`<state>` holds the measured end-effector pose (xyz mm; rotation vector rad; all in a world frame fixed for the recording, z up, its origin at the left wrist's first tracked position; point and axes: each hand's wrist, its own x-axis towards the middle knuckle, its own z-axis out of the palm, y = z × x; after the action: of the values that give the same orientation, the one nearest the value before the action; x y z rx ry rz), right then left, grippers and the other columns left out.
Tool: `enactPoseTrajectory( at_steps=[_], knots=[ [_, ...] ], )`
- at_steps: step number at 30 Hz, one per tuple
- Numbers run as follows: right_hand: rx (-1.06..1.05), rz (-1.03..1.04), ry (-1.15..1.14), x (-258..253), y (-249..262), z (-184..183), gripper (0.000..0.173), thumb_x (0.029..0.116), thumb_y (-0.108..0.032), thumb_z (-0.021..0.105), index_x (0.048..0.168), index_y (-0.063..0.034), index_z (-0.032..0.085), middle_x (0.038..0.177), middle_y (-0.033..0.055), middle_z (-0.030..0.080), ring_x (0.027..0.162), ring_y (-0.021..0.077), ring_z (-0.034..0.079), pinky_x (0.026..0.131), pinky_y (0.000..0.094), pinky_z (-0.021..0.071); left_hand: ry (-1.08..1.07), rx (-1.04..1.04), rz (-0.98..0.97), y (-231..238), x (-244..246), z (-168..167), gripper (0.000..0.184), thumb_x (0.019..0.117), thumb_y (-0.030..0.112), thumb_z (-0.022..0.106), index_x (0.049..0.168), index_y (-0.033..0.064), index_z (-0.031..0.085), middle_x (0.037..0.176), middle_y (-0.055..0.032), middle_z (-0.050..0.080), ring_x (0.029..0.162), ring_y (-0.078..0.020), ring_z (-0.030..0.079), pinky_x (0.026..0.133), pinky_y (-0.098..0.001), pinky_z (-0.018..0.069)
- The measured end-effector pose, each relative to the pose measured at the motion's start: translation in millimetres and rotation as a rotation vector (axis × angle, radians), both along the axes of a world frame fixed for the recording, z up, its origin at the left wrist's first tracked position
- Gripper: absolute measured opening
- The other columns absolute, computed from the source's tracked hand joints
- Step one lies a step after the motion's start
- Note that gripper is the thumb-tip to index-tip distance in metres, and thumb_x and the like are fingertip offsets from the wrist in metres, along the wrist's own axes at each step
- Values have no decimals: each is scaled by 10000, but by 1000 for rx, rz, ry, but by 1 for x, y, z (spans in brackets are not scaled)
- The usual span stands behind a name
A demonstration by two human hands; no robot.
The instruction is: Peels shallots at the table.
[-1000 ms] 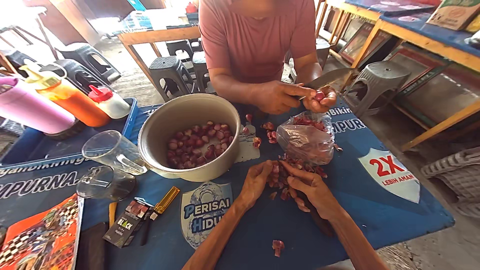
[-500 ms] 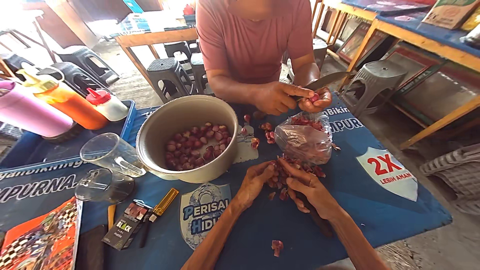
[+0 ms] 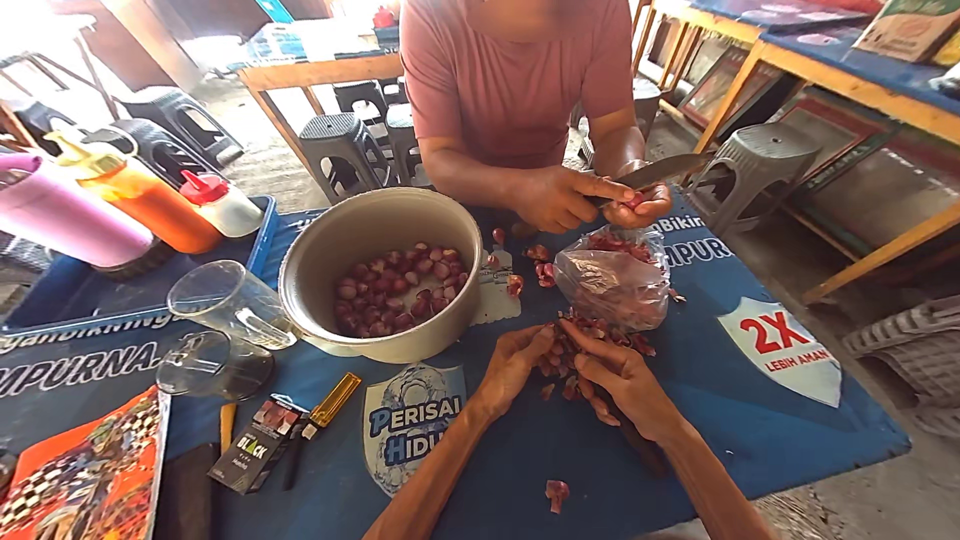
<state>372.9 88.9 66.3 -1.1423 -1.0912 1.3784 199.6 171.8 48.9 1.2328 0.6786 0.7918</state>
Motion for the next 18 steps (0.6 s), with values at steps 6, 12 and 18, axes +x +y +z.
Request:
enactPoseTrajectory(
  at_steps=[6,12,18],
  knots=[
    [-109,-37,133,2,0,4,502,1054,-95,418,1555,-58,412,636,-18,547,410,57,478,359,196,430,-27,8,-35,1,-1,0,307,1075,114,391,1152,-38,647,877,5,693,756,-67,665,728,-239,574],
    [-144,-14,235,8,-1,1,519,1060,-122,389,1578,-88,379,628,-15,527,410,57,479,360,191,430,-59,17,-18,1,0,-1,334,1083,125,390,1272,-58,596,1040,-71,725,896,-134,711,823,-308,598],
    [-142,-33,279,6,-2,0,526,1063,-135,391,1586,-87,360,632,-13,547,405,52,478,351,186,419,-158,-91,12,2,-1,1,369,1090,104,330,1331,-74,546,1123,-140,730,974,-201,734,877,-354,604]
  ],
)
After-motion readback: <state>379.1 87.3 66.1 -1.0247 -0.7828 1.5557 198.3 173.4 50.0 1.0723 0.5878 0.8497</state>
